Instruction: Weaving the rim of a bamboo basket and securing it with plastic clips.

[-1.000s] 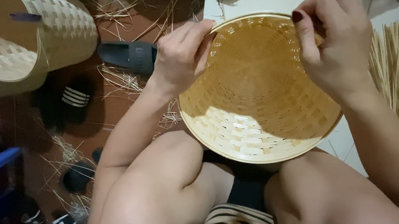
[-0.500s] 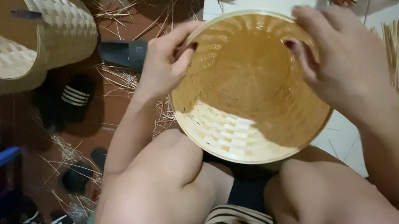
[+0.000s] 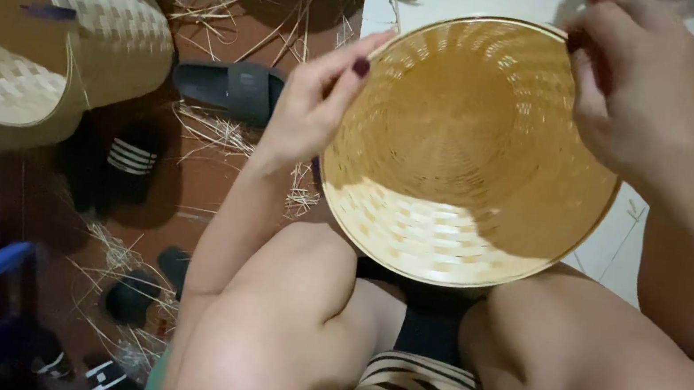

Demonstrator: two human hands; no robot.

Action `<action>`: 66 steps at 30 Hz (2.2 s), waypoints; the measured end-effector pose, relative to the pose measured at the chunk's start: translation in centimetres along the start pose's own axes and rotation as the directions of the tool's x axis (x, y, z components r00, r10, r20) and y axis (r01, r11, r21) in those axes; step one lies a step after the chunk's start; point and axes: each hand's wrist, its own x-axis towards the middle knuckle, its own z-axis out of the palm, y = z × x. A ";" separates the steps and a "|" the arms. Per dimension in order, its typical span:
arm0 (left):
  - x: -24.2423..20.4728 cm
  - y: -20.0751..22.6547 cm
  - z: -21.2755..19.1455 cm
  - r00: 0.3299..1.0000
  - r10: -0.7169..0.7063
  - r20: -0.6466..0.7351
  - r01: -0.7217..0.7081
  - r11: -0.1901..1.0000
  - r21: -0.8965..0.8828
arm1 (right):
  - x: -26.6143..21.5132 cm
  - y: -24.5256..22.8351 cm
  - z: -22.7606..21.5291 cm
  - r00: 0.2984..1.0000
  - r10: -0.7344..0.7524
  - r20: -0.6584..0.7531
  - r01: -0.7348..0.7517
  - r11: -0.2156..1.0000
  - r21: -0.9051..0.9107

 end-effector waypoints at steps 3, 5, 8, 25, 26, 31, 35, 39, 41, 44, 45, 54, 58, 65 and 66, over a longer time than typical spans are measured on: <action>2.6 -0.3 -0.5 0.987 -0.074 0.143 0.099 0.979 -0.176 | 1.3 -2.2 0.0 1.000 -0.018 0.017 0.019 0.994 -0.110; 2.6 0.3 -0.2 0.984 -0.090 0.154 0.114 0.982 -0.149 | 2.6 -1.7 1.2 0.997 -0.082 0.000 0.082 0.996 -0.046; 2.5 0.8 0.1 0.974 -0.146 0.170 0.162 0.984 -0.080 | 3.4 -0.9 2.1 0.996 -0.081 0.024 0.078 0.991 0.107; 2.7 -1.1 0.7 0.980 -0.034 0.197 0.112 0.911 -0.397 | 3.5 0.6 3.8 0.979 0.154 0.136 -0.194 0.909 0.368; 2.6 -1.5 0.6 0.982 -0.015 0.188 0.083 0.931 -0.356 | 3.8 0.0 3.4 0.963 0.210 0.170 -0.260 0.893 0.367; 2.2 2.5 1.4 0.984 0.179 -0.005 -0.166 0.922 0.349 | 2.9 -0.3 3.3 0.983 0.166 0.079 -0.183 0.910 0.372; 1.7 1.3 1.9 0.931 0.366 0.021 -0.294 0.711 0.639 | 1.6 -0.3 3.0 0.988 -0.087 -0.125 0.084 0.996 -0.031; 1.5 1.7 1.6 0.872 0.475 0.116 -0.383 0.518 0.765 | 0.3 0.9 3.7 0.969 -0.170 -0.177 0.173 0.985 -0.001; 1.5 2.1 1.4 0.868 0.474 0.147 -0.410 0.517 0.752 | 0.3 0.9 3.7 0.966 -0.181 -0.184 0.182 0.983 -0.007; 1.5 2.6 1.1 0.860 0.463 0.214 -0.455 0.508 0.731 | 0.1 1.2 3.7 0.961 -0.196 -0.193 0.197 0.980 -0.016; 1.5 2.8 0.9 0.858 0.450 0.247 -0.472 0.503 0.724 | 0.1 1.3 3.7 0.960 -0.202 -0.193 0.202 0.979 -0.018; 1.9 3.4 1.6 0.903 0.407 0.133 -0.390 0.652 0.650 | 0.5 0.7 3.5 0.992 -0.051 -0.116 0.061 0.995 0.080; 2.2 3.0 1.2 0.876 0.439 0.201 -0.449 0.589 0.672 | 0.6 0.6 3.8 0.984 -0.099 -0.147 0.091 0.994 -0.063; 1.6 4.2 0.9 0.881 0.413 0.231 -0.454 0.599 0.660 | -0.5 0.9 4.5 0.992 0.086 -0.095 -0.089 0.996 -0.028; 1.3 4.6 0.9 0.907 0.382 0.175 -0.394 0.628 0.671 | -0.6 0.5 4.0 0.992 0.121 -0.019 -0.121 0.993 0.013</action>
